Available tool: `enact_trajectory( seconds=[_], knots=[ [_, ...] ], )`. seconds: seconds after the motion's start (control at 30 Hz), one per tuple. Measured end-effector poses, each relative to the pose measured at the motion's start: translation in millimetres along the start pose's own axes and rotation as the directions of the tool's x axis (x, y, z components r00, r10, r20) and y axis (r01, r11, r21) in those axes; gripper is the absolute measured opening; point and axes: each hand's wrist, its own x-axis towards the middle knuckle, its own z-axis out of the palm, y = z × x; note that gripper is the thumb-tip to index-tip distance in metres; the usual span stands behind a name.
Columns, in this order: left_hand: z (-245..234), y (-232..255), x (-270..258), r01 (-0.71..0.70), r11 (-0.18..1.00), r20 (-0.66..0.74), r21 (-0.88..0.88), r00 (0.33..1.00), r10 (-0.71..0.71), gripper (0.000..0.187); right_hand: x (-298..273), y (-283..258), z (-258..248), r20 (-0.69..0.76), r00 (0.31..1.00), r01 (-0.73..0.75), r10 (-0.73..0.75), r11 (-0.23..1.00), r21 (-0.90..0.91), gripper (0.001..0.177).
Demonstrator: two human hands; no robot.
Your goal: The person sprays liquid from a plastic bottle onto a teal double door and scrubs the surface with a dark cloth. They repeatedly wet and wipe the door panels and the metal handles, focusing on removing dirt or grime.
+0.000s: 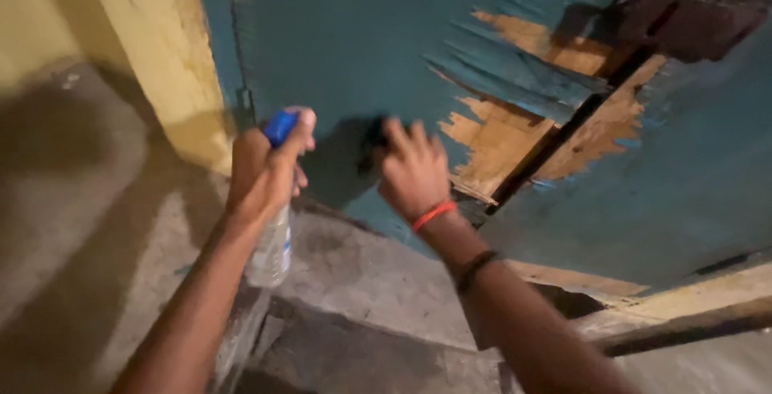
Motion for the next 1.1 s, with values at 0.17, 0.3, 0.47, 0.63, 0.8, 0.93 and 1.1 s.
enact_trajectory(
  seconds=[0.17, 0.3, 0.47, 0.63, 0.8, 0.93, 1.1],
  knots=[
    [11, 20, -3, -0.076, 0.995, 0.163, 0.057, 0.984, 0.065, 0.047, 56, 44, -62, -0.380, 0.918, -0.091, 0.118, 0.992, 0.089, 0.032],
    [27, 41, 11, -0.193, 0.980, 0.154, -0.041, 0.968, 0.197, 0.055, 51, 32, -59, -0.402, 0.893, -0.114, 0.202, 0.966, 0.231, 0.037],
    [37, 35, 14, -0.180, 0.983, 0.086, -0.045, 0.979, 0.183, 0.044, -31, -9, -1, -0.081, 0.968, -0.235, 0.238, 0.971, 0.040, 0.035],
    [37, 27, 10, -0.114, 0.993, 0.025, -0.013, 0.993, 0.114, 0.040, -28, -2, -7, -0.172, 0.971, -0.163, 0.163, 0.987, 0.014, 0.035],
    [37, 44, 26, -0.099, 0.995, -0.028, 0.000, 0.995, 0.099, 0.042, 74, 60, -69, -0.365, 0.914, -0.206, 0.176, 0.978, -0.044, 0.045],
    [32, 68, 45, -0.237, 0.971, -0.062, -0.023, 0.970, 0.235, 0.039, 111, 85, -84, -0.437, 0.897, -0.090, 0.073, 0.996, -0.017, 0.039],
    [27, 87, 59, -0.348, 0.937, -0.096, -0.017, 0.934, 0.345, 0.037, 40, 39, -33, -0.187, 0.928, 0.313, -0.322, 0.946, -0.080, 0.024]
  ],
)
